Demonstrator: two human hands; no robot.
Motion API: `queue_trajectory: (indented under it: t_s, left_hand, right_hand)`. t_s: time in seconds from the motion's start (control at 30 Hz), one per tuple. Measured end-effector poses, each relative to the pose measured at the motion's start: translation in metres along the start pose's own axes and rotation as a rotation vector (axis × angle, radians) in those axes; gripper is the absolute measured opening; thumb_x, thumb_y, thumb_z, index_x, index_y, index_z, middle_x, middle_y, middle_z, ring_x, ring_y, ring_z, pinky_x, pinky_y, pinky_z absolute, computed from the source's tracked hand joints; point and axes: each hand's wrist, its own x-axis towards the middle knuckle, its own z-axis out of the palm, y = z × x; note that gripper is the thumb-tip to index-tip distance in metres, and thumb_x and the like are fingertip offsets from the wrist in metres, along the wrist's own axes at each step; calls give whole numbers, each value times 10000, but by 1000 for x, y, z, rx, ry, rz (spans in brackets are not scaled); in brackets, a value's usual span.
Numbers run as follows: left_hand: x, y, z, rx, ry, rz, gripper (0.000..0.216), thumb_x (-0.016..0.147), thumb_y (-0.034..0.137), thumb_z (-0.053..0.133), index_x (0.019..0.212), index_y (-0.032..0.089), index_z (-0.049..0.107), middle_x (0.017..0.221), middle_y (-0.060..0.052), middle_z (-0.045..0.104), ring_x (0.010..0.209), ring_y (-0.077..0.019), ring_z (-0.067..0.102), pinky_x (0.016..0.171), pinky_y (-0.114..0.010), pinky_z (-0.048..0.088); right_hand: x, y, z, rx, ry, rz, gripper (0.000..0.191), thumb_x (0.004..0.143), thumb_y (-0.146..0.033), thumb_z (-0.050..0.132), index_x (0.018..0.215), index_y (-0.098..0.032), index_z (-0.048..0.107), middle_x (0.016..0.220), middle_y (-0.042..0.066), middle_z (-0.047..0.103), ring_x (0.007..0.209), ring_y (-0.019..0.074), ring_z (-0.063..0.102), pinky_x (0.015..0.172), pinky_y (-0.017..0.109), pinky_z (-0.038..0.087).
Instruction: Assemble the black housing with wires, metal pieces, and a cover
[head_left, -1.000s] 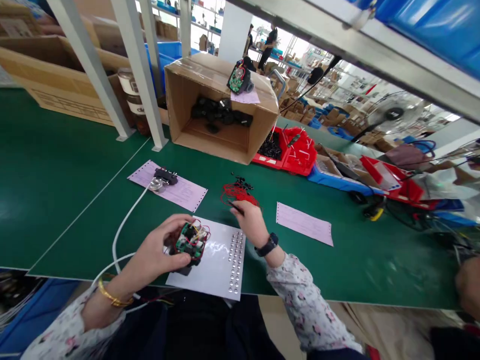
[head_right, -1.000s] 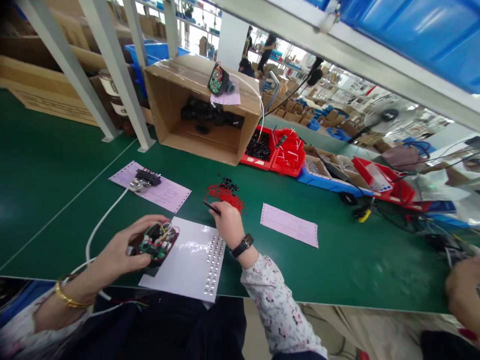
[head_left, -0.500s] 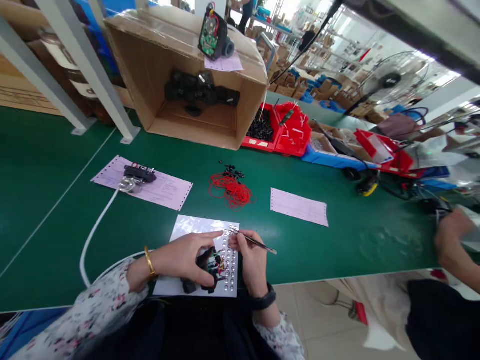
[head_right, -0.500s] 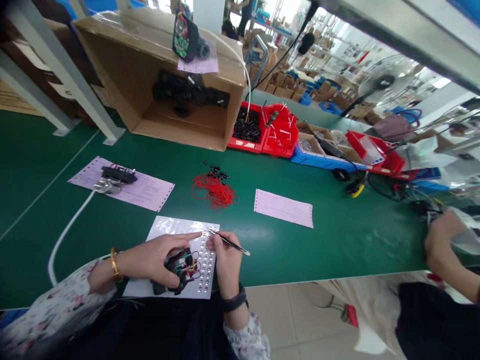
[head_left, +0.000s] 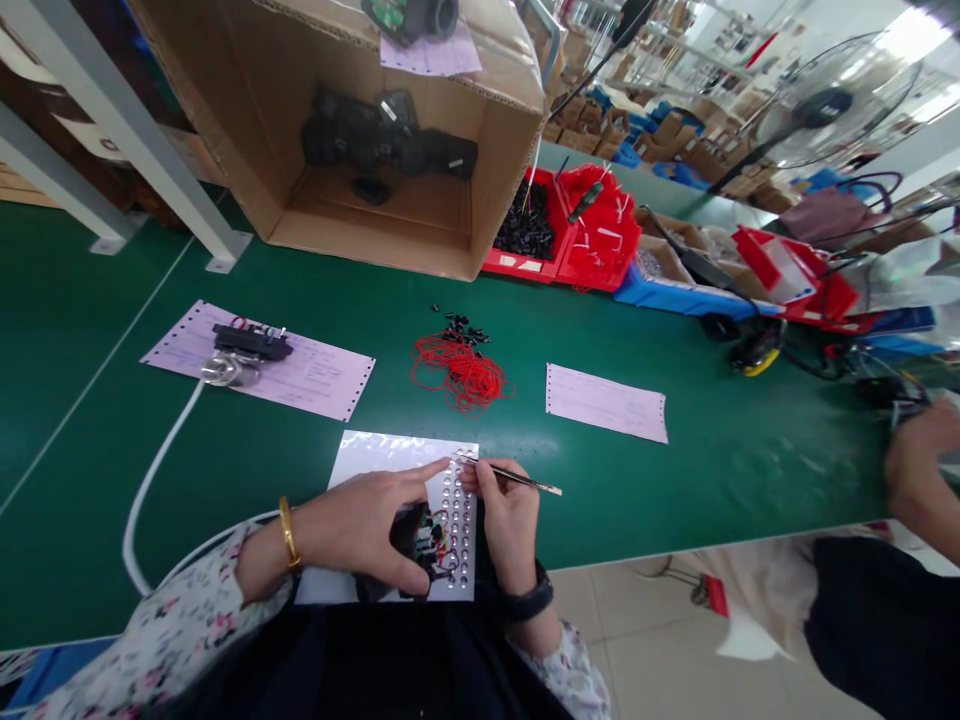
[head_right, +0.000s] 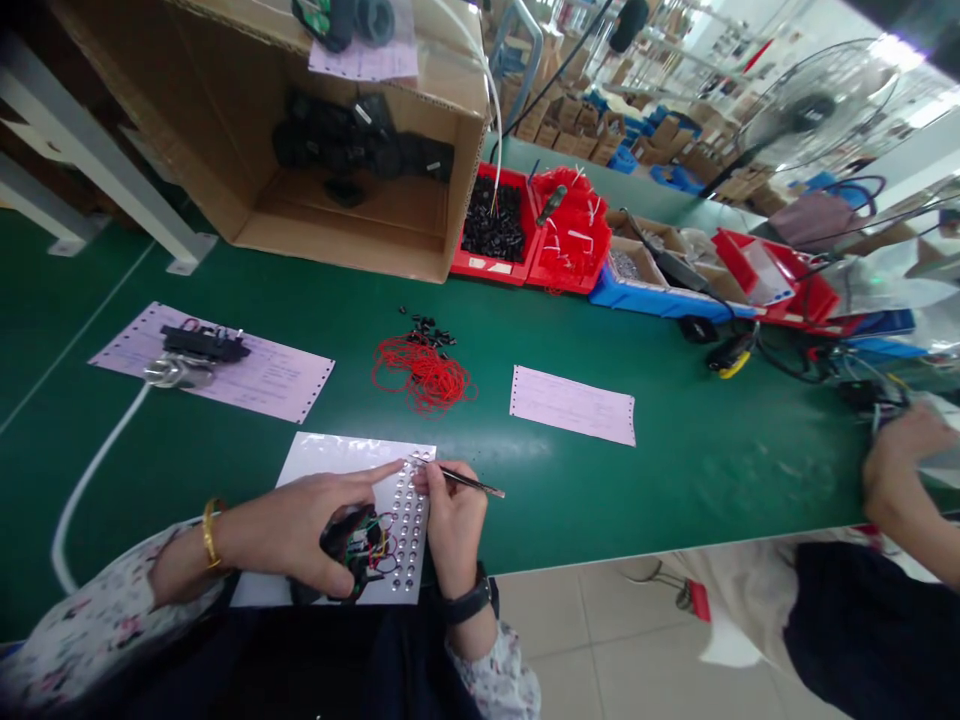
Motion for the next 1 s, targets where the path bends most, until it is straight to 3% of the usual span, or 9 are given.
queue_trajectory:
  t_s: [0.37,0.57,0.63,0.7,0.77,0.87,1.0]
  left_hand:
    - [-1,-5,2,2,0,11,626,550,402,775,1121,246,568,1460,-32,263,1176,-290,480,977,-343,389]
    - [-7,-11,7,-68,56,29,529,541,363,785,1013,213,599,1447,-56,301,1276,-287,355,1022,-342,343]
    - [-12,-14,10,-161,112,-13,550,530,317,786,1027,204,581,1335,-62,465,1156,-276,482,914,-322,432]
    - [-17,-16,12,-305,201,-71,543,565,266,751,1061,193,541,1090,-33,614,938,-226,593,756,-284,486]
    - [-22,-14,13,-409,347,-91,580,587,249,739,1107,190,487,965,-6,627,849,-194,604,728,-274,488]
    - [-25,-9,11,-383,601,-62,712,539,251,800,1151,207,439,1101,-37,570,1005,-217,552,875,-323,457]
    - [-15,-6,13,-378,746,-6,659,585,182,776,1151,227,441,1185,-59,509,1091,-228,505,927,-367,440]
  right_hand:
    - [-2,-1,-3,-12,-57,-28,250,813,-397,573,784,-148,583,694,51,643,619,184,623,591,305,513]
    - [-4,0,0,28,7,-31,213,779,-354,624,816,-172,519,699,26,639,641,183,641,605,298,516]
    - [-6,1,0,40,10,-44,219,777,-358,630,797,-169,521,697,36,651,659,189,651,626,302,519]
    - [-8,1,-1,97,-5,-43,238,767,-369,643,808,-162,533,734,56,669,692,199,662,656,319,530]
    - [-11,1,-3,187,-30,-19,268,742,-375,674,819,-153,546,775,78,684,723,214,670,684,343,543]
    - [-12,-4,-9,335,-31,49,315,698,-368,725,842,-142,559,811,100,696,740,233,679,691,361,555]
    - [-11,-25,-13,599,-72,156,316,690,-364,741,857,-166,560,826,99,706,769,228,683,684,333,557]
